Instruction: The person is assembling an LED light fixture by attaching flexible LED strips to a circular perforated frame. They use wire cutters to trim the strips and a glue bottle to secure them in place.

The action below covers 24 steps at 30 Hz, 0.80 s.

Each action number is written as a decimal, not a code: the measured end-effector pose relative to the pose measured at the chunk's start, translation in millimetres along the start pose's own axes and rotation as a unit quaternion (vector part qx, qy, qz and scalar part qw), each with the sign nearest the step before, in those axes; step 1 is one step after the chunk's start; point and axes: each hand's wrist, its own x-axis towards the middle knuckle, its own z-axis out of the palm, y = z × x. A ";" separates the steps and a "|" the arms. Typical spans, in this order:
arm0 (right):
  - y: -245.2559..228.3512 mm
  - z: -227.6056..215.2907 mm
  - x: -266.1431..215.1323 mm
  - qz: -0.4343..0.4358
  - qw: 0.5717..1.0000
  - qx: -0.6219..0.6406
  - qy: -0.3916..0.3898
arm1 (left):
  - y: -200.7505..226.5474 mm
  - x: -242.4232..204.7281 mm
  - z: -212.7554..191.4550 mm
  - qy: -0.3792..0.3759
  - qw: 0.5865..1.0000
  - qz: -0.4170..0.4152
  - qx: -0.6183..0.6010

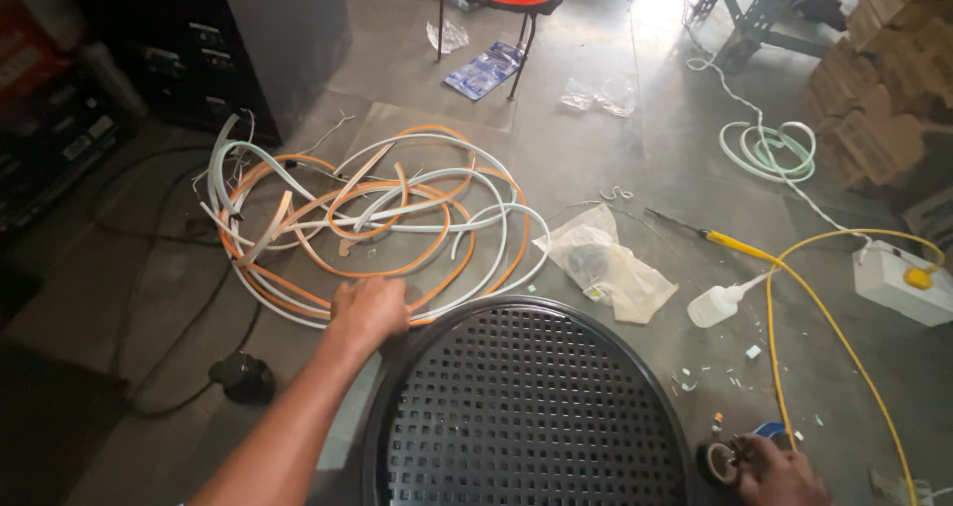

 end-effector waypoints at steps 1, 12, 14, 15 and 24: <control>-5.4 -0.6 -7.8 0.030 0.997 -0.063 0.040 | 4.1 -5.0 -8.5 0.000 1.000 -0.006 0.006; -62.6 -52.5 -30.1 -0.090 0.949 0.237 0.187 | 90.6 -92.5 -126.0 0.419 0.870 0.255 -0.051; -92.7 -64.7 -39.4 -0.049 0.916 0.393 0.056 | 107.8 -121.4 -115.8 0.408 0.869 0.264 -0.093; -110.5 -71.8 -46.1 -0.004 0.891 0.454 -0.024 | 115.4 -133.6 -107.7 0.414 0.849 0.305 -0.123; -250.2 -186.9 -107.8 -0.068 0.581 0.721 -0.371 | 189.9 -196.6 -13.6 0.291 0.903 0.316 -0.022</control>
